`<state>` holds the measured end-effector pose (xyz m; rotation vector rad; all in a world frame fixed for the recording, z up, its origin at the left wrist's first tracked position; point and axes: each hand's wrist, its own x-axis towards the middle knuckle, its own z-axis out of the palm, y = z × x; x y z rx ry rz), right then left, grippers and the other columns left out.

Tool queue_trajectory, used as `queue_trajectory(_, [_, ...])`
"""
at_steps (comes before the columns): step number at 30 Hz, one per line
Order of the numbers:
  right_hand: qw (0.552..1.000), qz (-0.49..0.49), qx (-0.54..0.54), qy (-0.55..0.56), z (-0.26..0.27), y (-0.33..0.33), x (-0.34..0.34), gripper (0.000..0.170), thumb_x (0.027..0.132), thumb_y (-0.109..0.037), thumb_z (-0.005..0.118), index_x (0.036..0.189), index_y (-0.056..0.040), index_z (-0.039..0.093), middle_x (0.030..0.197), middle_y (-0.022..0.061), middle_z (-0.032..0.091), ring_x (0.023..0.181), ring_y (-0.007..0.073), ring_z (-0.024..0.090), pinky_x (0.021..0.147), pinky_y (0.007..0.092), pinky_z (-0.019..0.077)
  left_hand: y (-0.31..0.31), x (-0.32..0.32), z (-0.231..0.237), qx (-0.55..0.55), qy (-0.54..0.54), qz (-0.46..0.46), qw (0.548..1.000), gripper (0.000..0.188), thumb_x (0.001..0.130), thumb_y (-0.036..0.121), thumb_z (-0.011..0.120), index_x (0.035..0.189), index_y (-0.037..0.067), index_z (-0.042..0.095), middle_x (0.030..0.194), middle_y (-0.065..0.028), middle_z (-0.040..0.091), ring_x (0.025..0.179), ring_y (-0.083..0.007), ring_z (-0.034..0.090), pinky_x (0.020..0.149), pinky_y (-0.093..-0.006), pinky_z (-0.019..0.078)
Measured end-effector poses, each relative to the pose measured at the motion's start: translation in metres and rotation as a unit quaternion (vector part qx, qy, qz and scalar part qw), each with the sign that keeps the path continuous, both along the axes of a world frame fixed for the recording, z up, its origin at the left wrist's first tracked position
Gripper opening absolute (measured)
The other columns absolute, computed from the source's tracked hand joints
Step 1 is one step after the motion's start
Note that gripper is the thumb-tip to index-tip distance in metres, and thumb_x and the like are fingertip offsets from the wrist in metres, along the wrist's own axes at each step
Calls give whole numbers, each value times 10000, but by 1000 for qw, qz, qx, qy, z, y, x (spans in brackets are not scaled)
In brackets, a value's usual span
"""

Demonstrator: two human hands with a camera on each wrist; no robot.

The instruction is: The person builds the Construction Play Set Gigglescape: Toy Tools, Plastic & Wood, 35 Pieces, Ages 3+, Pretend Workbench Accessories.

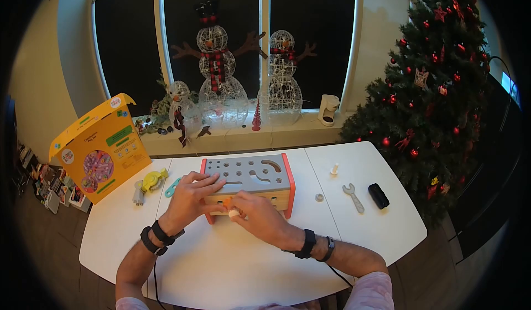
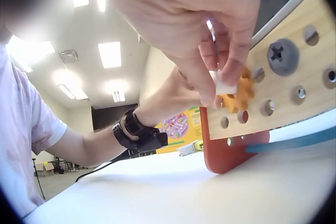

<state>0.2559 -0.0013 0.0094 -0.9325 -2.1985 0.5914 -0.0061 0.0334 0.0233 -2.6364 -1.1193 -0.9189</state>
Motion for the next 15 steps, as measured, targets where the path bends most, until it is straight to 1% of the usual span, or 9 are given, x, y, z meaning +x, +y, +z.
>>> queue_trajectory(1, [1000, 0, 0, 0, 3, -2, -1, 231, 964, -97, 822, 1137, -33, 683, 1121, 126, 669, 999, 317, 725, 850, 429, 593, 0, -1, 0, -2, 2, -4, 1000, 762, 765, 477, 963, 1438, 160, 796, 1458, -79, 775, 1216, -283, 666, 1087, -424, 531])
queue_trajectory(3, [989, -62, 117, -67, 13, -6, -4, 429, 923, -166, 874, 1294, -74, 678, 1326, 135, 638, 1277, 350, 632, 1024, 469, 547, -1, -1, 0, -7, 2, -5, 1000, 772, 760, 475, 968, 1445, 163, 792, 1462, -78, 773, 1216, -286, 663, 1090, -425, 532])
queue_trajectory(4, [989, -61, 118, -68, 18, -6, -4, 429, 923, -166, 874, 1294, -74, 678, 1326, 135, 638, 1277, 350, 632, 1024, 469, 547, -2, -1, 1, -13, 2, -6, 1000, 783, 756, 472, 974, 1452, 166, 788, 1467, -76, 770, 1217, -288, 659, 1092, -425, 532])
queue_trajectory(6, [971, -112, 175, -115, 25, -5, -2, 644, 868, -252, 933, 1422, -92, 646, 1491, 152, 565, 1449, 389, 493, 1165, 524, 453, -3, -1, 1, -12, 2, -6, 1000, 786, 754, 470, 976, 1454, 168, 787, 1467, -76, 770, 1211, -290, 658, 1094, -426, 533])
queue_trajectory(7, [971, -113, 174, -116, 24, 0, 1, 644, 868, -252, 933, 1422, -92, 646, 1491, 152, 565, 1449, 389, 493, 1165, 524, 453, -3, -1, 1, -12, 4, -7, 1000, 789, 752, 468, 978, 1456, 170, 786, 1468, -75, 770, 1206, -292, 657, 1095, -427, 534])
queue_trajectory(9, [976, -70, 157, -135, 18, 12, 8, 766, 826, -360, 972, 1462, -74, 657, 1495, 161, 566, 1411, 393, 515, 1181, 548, 436, -5, 0, 2, -13, 3, -8, 1000, 787, 753, 467, 978, 1456, 171, 786, 1469, -75, 769, 1203, -293, 656, 1096, -427, 534])
queue_trajectory(11, [979, -64, 146, -128, 19, 14, 7, 747, 816, -329, 980, 1438, -70, 657, 1494, 166, 564, 1423, 396, 506, 1185, 547, 430, -4, -1, 1, -14, 3, -7, 1000, 785, 754, 465, 979, 1456, 173, 786, 1470, -75, 768, 1199, -295, 656, 1097, -427, 534])
queue_trajectory(13, [982, -57, 135, -122, 21, 15, 7, 730, 806, -298, 989, 1413, -66, 657, 1493, 170, 562, 1435, 399, 497, 1189, 545, 425, -1, -2, -3, 12, 7, -17, 1000, 772, 789, 496, 952, 1468, 182, 763, 1465, -59, 764, 1190, -273, 655, 1025, -424, 526])
queue_trajectory(15, [980, -63, 129, -139, 23, 16, 8, 743, 821, -389, 981, 1413, -44, 692, 1494, 152, 568, 1450, 377, 482, 1192, 543, 426, -5, 0, 1, 2, 7, -12, 1000, 787, 766, 482, 968, 1464, 174, 774, 1473, -67, 764, 1200, -284, 655, 1062, -424, 534])
